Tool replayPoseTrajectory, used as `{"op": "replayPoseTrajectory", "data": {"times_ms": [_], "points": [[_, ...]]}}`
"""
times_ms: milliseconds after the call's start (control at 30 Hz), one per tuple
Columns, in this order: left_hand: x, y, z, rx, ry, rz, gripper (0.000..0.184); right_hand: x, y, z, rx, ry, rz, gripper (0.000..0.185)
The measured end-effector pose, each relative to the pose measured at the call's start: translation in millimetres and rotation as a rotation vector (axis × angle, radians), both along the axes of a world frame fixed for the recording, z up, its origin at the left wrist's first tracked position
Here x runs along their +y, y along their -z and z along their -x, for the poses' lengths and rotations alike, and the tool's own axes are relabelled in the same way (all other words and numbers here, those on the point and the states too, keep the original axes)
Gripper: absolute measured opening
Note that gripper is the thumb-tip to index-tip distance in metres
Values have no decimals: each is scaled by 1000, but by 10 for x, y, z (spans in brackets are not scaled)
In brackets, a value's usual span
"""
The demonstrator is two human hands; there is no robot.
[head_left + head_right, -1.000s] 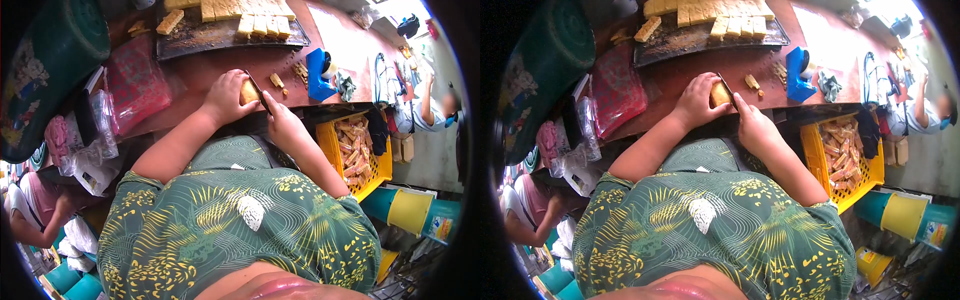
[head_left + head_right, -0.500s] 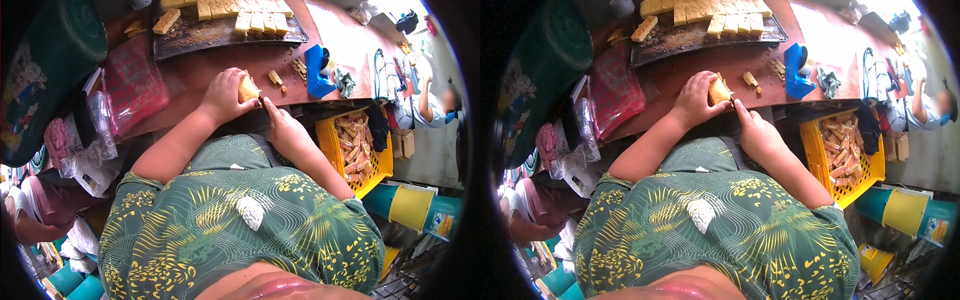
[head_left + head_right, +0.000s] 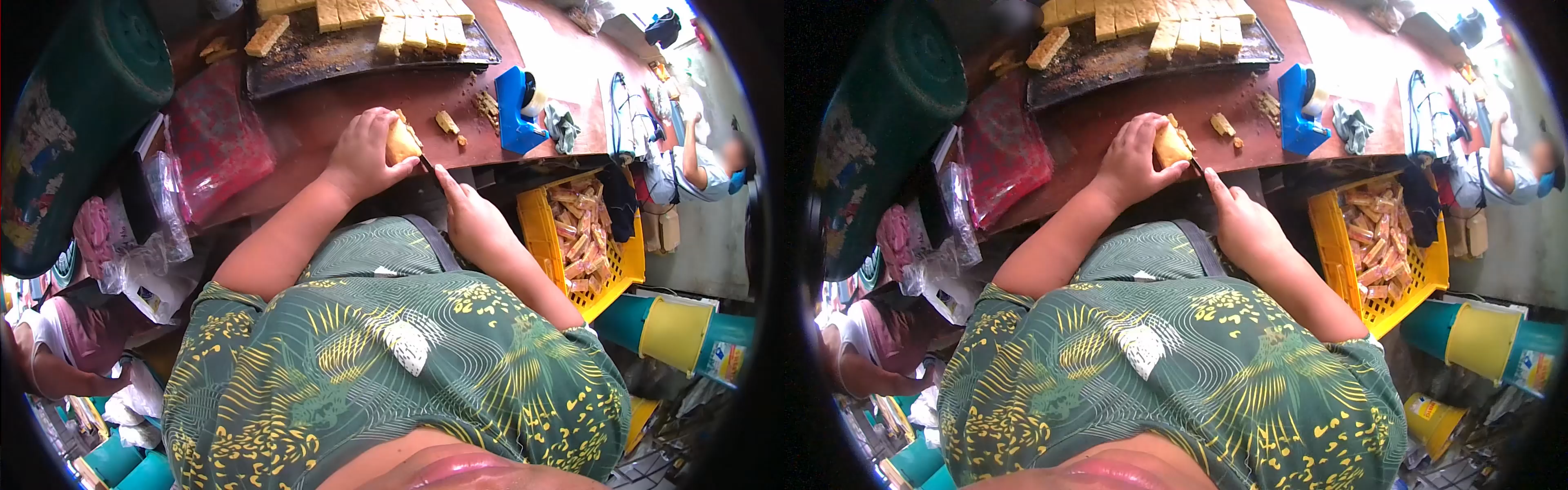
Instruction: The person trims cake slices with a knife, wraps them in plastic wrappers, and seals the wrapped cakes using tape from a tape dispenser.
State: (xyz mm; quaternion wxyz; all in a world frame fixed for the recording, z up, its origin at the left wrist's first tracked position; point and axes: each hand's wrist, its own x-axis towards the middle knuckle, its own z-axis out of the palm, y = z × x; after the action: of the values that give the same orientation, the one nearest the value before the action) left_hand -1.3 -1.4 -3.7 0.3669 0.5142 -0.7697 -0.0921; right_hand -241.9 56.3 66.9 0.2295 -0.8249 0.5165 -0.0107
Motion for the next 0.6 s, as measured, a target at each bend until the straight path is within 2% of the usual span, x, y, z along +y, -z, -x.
{"op": "replayPoseTrajectory", "data": {"times_ms": [167, 233, 300, 400, 600], "points": [[55, -3, 14, -60, -34, 7, 99, -173, 161, 131, -266, 39, -18, 66], [49, 12, -5, -71, -47, -24, 103, -197, 118, 182, -287, 146, -27, 65], [57, 20, 3, -79, -49, -43, 104, -209, 31, 184, -279, 194, -33, 65], [51, 8, 8, -90, -47, -27, 104, -222, 2, 88, -328, 90, 32, 65], [46, 21, -14, -75, -41, -44, 105, -390, 10, -158, -159, 21, 29, 66]]}}
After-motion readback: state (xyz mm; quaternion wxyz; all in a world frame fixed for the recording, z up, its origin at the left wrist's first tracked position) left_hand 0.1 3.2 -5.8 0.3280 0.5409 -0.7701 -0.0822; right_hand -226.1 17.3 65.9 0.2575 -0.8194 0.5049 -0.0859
